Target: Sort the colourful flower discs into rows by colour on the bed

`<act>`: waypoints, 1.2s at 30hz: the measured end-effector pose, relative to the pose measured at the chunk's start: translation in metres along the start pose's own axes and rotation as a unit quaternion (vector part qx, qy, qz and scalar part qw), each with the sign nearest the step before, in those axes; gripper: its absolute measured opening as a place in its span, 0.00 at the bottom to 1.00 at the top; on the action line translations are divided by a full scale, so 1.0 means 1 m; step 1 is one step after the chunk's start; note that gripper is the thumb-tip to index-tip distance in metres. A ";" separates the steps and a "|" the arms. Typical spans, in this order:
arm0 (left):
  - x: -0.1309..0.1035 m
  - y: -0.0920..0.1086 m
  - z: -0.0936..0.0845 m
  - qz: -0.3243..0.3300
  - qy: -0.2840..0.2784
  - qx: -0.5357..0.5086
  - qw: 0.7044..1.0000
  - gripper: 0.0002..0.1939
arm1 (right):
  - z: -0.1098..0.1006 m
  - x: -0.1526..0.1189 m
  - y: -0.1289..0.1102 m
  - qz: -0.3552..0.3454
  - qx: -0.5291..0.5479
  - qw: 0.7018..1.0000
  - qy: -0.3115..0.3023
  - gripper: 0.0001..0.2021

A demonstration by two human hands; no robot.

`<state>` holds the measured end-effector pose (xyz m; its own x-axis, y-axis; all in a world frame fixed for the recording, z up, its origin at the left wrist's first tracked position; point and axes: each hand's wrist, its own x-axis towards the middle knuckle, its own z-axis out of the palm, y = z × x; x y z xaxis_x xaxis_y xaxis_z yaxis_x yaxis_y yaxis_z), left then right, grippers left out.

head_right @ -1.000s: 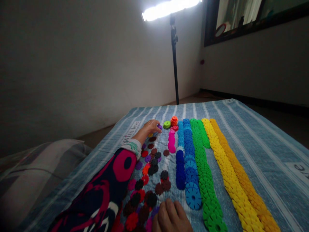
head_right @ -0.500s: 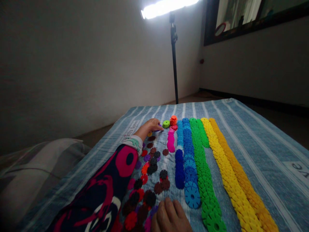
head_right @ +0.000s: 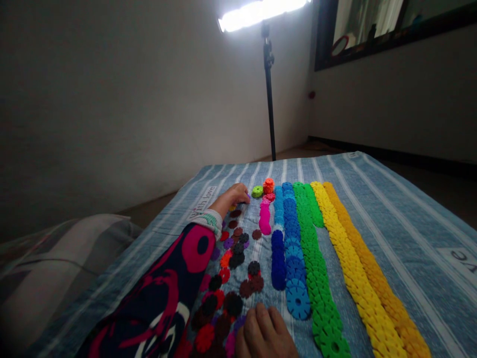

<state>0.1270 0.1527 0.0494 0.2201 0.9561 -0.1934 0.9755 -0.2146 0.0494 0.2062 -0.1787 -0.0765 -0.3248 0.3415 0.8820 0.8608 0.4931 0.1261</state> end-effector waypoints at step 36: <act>-0.028 0.039 0.013 -0.023 0.074 -0.020 0.997 0.25 | -0.004 0.007 -0.001 0.022 0.017 1.000 0.008 0.10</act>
<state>0.1590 0.1148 0.0439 0.1700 0.9842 -0.0488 0.9827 -0.1656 0.0827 0.2046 -0.1803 -0.0684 -0.2813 0.3512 0.8931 0.8598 0.5055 0.0720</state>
